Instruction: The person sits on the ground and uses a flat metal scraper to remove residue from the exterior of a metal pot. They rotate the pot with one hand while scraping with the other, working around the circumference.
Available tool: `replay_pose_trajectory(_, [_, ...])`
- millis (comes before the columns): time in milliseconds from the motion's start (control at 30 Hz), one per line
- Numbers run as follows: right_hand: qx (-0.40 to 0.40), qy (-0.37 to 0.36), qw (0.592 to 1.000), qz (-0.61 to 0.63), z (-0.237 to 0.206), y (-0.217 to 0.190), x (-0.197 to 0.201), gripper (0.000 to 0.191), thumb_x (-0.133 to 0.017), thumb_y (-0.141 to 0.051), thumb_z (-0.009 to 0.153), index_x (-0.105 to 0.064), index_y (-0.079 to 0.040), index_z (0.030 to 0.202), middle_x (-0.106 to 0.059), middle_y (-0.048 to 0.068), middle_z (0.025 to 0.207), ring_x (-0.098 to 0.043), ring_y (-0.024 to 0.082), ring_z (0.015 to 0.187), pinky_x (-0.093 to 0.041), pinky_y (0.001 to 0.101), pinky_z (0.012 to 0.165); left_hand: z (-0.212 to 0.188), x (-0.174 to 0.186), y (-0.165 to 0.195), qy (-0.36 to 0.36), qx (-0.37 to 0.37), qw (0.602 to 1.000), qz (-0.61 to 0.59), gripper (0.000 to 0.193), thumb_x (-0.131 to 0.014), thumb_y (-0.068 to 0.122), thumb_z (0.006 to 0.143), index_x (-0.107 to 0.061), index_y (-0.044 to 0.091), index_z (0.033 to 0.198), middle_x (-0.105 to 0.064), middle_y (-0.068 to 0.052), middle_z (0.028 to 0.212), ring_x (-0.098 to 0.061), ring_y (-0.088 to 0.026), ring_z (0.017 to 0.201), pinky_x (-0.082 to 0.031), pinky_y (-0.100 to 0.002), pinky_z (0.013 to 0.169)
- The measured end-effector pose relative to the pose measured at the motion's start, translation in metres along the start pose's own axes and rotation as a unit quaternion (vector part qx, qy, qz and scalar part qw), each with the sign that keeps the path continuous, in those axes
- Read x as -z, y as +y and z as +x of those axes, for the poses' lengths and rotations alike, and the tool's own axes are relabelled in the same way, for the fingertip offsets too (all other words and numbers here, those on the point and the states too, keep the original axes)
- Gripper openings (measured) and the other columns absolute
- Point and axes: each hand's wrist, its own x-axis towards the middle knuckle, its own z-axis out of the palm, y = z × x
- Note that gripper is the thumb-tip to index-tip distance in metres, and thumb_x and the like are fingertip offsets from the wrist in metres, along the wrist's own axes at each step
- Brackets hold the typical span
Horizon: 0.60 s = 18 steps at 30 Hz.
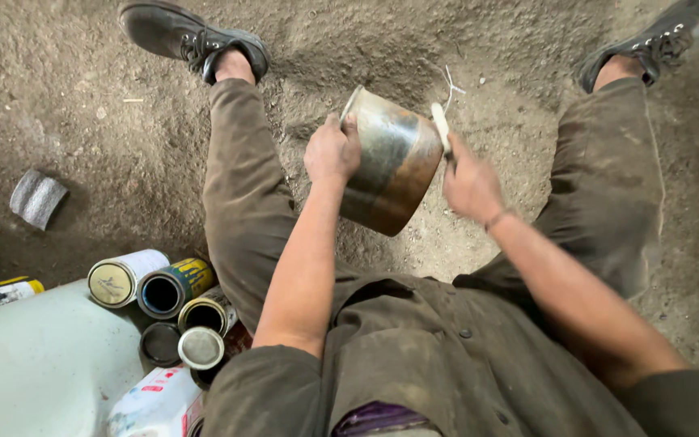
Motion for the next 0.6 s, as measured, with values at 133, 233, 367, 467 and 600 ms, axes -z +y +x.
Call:
replay_pose_trajectory(133, [0.060, 0.014, 0.996, -0.058, -0.016, 0.002, -0.002, 0.059, -0.053, -0.018, 0.096, -0.039, -0.013, 0.154, -0.070, 0.030, 0.090, -0.065, 0.051, 0.077, -0.049, 0.0630, 0.076, 0.000, -0.001, 0.000, -0.018, 0.021, 1.000, 0.000, 0.046, -0.043, 0.049, 0.102, -0.064, 0.008, 0.106, -0.071, -0.023, 0.103, -0.066, -0.045, 0.101, -0.050, -0.058, 0.086])
replay_pose_trajectory(233, [-0.008, -0.033, 0.998, -0.058, -0.017, -0.005, 0.002, 0.058, -0.050, -0.020, 0.098, -0.041, -0.016, 0.154, -0.070, 0.030, 0.084, -0.066, 0.050, 0.076, -0.050, 0.0632, 0.075, 0.000, -0.001, 0.003, -0.013, 0.014, 1.000, -0.006, 0.046, -0.042, 0.048, 0.102, -0.064, 0.008, 0.105, -0.071, -0.023, 0.103, -0.066, -0.045, 0.101, -0.050, -0.058, 0.086])
replay_pose_trajectory(367, [0.011, -0.011, 0.999, -0.045, -0.012, -0.019, 0.011, 0.054, -0.048, -0.019, 0.099, -0.044, -0.013, 0.153, -0.070, 0.028, 0.082, -0.066, 0.049, 0.073, -0.051, 0.0626, 0.071, 0.003, 0.000, 0.007, 0.006, 0.005, 1.000, -0.010, 0.044, -0.044, 0.047, 0.102, -0.064, 0.008, 0.103, -0.071, -0.023, 0.103, -0.065, -0.046, 0.100, -0.050, -0.058, 0.085])
replay_pose_trajectory(467, [0.026, -0.015, 0.996, -0.080, -0.013, -0.026, 0.016, 0.055, -0.050, -0.021, 0.098, -0.045, -0.015, 0.153, -0.068, 0.028, 0.077, -0.065, 0.049, 0.068, -0.051, 0.0625, 0.067, 0.006, -0.001, 0.008, -0.023, 0.024, 0.999, -0.004, 0.044, -0.043, 0.047, 0.103, -0.063, 0.008, 0.105, -0.070, -0.024, 0.103, -0.065, -0.046, 0.100, -0.050, -0.058, 0.086])
replay_pose_trajectory(600, [-0.074, -0.124, 0.986, -0.083, -0.014, -0.028, 0.018, 0.052, -0.038, -0.026, 0.107, -0.036, -0.015, 0.158, -0.069, 0.023, 0.068, -0.067, 0.046, 0.060, -0.054, 0.0597, 0.057, 0.003, -0.002, 0.009, -0.010, 0.017, 1.000, -0.007, 0.044, -0.042, 0.045, 0.103, -0.064, 0.007, 0.106, -0.071, -0.023, 0.104, -0.066, -0.045, 0.102, -0.051, -0.058, 0.087])
